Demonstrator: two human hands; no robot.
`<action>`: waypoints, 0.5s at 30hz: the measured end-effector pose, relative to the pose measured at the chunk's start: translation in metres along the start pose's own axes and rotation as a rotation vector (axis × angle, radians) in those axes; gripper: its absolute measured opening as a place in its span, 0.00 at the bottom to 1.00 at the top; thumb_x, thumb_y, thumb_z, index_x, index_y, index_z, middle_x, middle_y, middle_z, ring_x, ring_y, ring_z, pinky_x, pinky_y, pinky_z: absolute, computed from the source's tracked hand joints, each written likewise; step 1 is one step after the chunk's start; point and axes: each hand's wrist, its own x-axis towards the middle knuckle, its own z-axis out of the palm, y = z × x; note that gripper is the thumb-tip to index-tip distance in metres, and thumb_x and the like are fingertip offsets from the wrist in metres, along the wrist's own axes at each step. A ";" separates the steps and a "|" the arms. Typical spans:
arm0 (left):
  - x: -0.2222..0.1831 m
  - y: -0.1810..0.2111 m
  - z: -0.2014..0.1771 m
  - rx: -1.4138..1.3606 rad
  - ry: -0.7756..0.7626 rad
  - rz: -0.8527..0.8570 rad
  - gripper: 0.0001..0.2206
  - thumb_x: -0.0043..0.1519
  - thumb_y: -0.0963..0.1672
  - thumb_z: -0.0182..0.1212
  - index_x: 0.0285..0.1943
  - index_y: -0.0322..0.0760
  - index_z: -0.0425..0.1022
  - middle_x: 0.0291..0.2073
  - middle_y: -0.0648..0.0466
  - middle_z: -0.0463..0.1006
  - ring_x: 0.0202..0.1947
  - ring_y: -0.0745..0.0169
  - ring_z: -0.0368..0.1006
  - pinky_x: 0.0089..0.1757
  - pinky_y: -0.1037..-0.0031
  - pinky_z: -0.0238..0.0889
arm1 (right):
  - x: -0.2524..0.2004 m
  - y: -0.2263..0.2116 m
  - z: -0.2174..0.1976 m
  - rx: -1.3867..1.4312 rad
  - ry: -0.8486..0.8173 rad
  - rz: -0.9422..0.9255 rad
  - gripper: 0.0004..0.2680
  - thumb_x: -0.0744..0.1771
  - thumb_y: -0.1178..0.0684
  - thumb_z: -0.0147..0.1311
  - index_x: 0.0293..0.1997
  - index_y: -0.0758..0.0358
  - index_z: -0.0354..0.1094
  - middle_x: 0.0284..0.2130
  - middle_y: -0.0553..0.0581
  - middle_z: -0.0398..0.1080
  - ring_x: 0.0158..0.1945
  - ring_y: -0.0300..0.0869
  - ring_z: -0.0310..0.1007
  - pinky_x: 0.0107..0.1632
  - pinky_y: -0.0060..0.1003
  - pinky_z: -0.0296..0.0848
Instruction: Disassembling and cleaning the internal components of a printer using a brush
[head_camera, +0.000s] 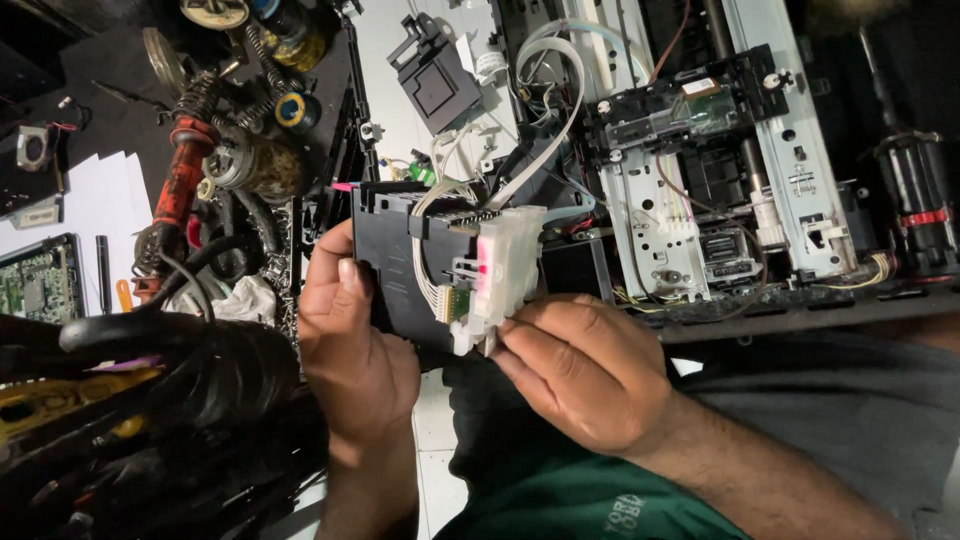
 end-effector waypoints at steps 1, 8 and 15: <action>0.000 0.001 0.002 0.000 0.001 0.001 0.13 0.69 0.43 0.54 0.59 0.26 0.69 0.43 0.45 0.81 0.43 0.55 0.79 0.43 0.74 0.76 | 0.001 0.000 0.002 0.001 0.000 -0.001 0.07 0.65 0.63 0.68 0.40 0.76 0.73 0.36 0.66 0.73 0.38 0.51 0.79 0.42 0.41 0.83; 0.001 -0.003 -0.003 0.034 0.068 0.001 0.15 0.68 0.44 0.54 0.60 0.27 0.69 0.44 0.47 0.79 0.44 0.59 0.76 0.46 0.73 0.73 | -0.007 0.002 0.015 -0.010 0.105 -0.050 0.07 0.65 0.68 0.65 0.45 0.74 0.72 0.38 0.67 0.74 0.36 0.53 0.80 0.40 0.40 0.84; 0.000 0.000 -0.002 0.000 0.073 -0.009 0.16 0.68 0.43 0.54 0.61 0.26 0.67 0.45 0.44 0.79 0.45 0.56 0.77 0.47 0.71 0.74 | -0.014 0.001 0.020 0.050 0.122 0.005 0.08 0.65 0.71 0.63 0.46 0.76 0.72 0.39 0.72 0.73 0.40 0.55 0.78 0.45 0.44 0.87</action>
